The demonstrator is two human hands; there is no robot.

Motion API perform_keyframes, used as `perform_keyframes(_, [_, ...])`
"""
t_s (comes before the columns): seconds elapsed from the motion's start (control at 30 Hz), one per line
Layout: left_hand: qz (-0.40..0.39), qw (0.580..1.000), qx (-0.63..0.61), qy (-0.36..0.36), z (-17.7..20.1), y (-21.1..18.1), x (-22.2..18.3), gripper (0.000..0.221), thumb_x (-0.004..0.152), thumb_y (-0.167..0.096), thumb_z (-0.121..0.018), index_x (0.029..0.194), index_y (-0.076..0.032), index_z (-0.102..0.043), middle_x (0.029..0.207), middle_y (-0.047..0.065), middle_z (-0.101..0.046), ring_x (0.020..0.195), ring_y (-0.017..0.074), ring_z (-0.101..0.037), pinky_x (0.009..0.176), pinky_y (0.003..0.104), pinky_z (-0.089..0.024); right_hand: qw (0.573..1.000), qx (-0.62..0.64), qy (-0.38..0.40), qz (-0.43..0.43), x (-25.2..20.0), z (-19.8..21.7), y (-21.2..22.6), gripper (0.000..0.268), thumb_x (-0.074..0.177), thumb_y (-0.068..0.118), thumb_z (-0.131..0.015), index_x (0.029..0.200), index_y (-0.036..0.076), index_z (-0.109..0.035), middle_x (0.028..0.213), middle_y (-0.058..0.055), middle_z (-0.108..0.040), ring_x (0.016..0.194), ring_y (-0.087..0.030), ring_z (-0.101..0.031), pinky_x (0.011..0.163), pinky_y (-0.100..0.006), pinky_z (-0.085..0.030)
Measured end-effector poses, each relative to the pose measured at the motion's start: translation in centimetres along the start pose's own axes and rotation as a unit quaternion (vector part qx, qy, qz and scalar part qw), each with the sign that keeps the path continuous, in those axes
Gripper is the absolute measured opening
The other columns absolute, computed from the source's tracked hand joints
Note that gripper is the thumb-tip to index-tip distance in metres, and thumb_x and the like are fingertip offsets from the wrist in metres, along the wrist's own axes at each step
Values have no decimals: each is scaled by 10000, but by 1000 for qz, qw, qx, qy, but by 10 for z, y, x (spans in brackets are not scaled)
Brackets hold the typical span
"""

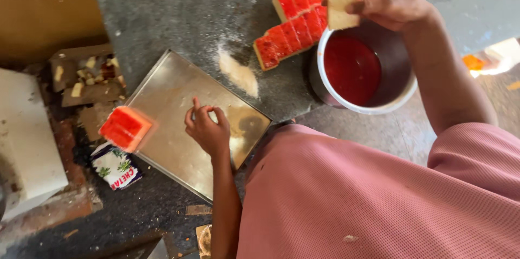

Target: The person takes rectangular pieces of cake from a stack and dips them one at a time into a bowl of red liquid, then places them on a metal tray.

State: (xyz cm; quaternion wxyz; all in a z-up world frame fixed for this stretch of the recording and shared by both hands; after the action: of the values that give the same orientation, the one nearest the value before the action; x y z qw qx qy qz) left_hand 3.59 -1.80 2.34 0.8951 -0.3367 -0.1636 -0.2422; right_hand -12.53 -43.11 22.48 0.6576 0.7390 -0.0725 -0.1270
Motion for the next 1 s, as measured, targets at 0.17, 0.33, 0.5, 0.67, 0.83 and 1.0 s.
perform_keyframes(0.17, [4, 1000, 15, 21, -3, 5, 0, 87, 971, -186, -674, 929, -130, -623, 1473, 111, -637, 1263, 298, -550, 982, 506, -427, 992, -81, -51, -79, -62, 18, -27, 493, 855, 66, -784, 1263, 52, -508, 1213, -135, -702, 1175, -241, -671, 1010, -362, -558])
perform_keyframes(0.33, [-6, 1000, 30, -1, -9, 8, 5, 106, 995, -190, -678, 959, -107, -623, 1478, 121, -638, 1262, 305, -544, 976, 495, -440, 885, -414, -136, -162, -76, 30, -78, 663, 723, 98, -876, 1268, 37, -504, 1081, -189, -640, 1032, -310, -629, 869, -413, -526])
perform_keyframes(0.5, [-20, 999, 31, -6, -6, 7, 5, 121, 983, -191, -690, 957, -92, -625, 1473, 126, -639, 1274, 326, -542, 1011, 510, -435, 676, -722, -74, -130, -54, -14, -128, 542, 833, 207, -826, 1258, 23, -544, 1212, -180, -624, 1208, -356, -591, 824, -424, -583])
perform_keyframes(0.67, [-30, 999, 22, -7, -2, 6, 10, 129, 972, -196, -693, 936, -87, -634, 1477, 134, -636, 1268, 332, -546, 1033, 514, -431, 744, -631, -37, -216, -52, -9, -150, 767, 666, 330, -908, 1262, 23, -537, 1177, -213, -652, 1162, -386, -610, 877, -492, -567])
perform_keyframes(0.83, [-11, 1000, 18, -2, -4, 6, 6, 142, 975, -194, -686, 925, -76, -625, 1492, 128, -629, 1268, 325, -554, 1028, 502, -435, 936, -111, -110, -315, -54, 33, -180, 771, 727, 261, -822, 1415, 24, -566, 1209, -169, -717, 1066, -296, -698, 833, -468, -587])
perform_keyframes(1.0, [-21, 999, 29, -2, -3, 6, 6, 145, 981, -196, -682, 923, -72, -633, 1495, 125, -628, 1267, 319, -554, 1031, 493, -438, 904, -71, -49, -418, -37, 20, -215, 909, 677, 184, -916, 1445, 10, -462, 1276, -154, -678, 1182, -284, -659, 1007, -454, -544])
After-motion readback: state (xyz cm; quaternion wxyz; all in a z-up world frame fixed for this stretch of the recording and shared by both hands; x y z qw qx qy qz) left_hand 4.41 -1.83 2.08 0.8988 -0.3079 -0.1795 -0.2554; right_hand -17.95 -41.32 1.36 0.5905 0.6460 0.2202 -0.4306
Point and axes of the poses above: each hand's wrist, its own x-axis towards the middle knuckle, its own z-axis out of the back of the hand, y = z × x, the point moved 4 cm from there along x, towards the middle knuckle
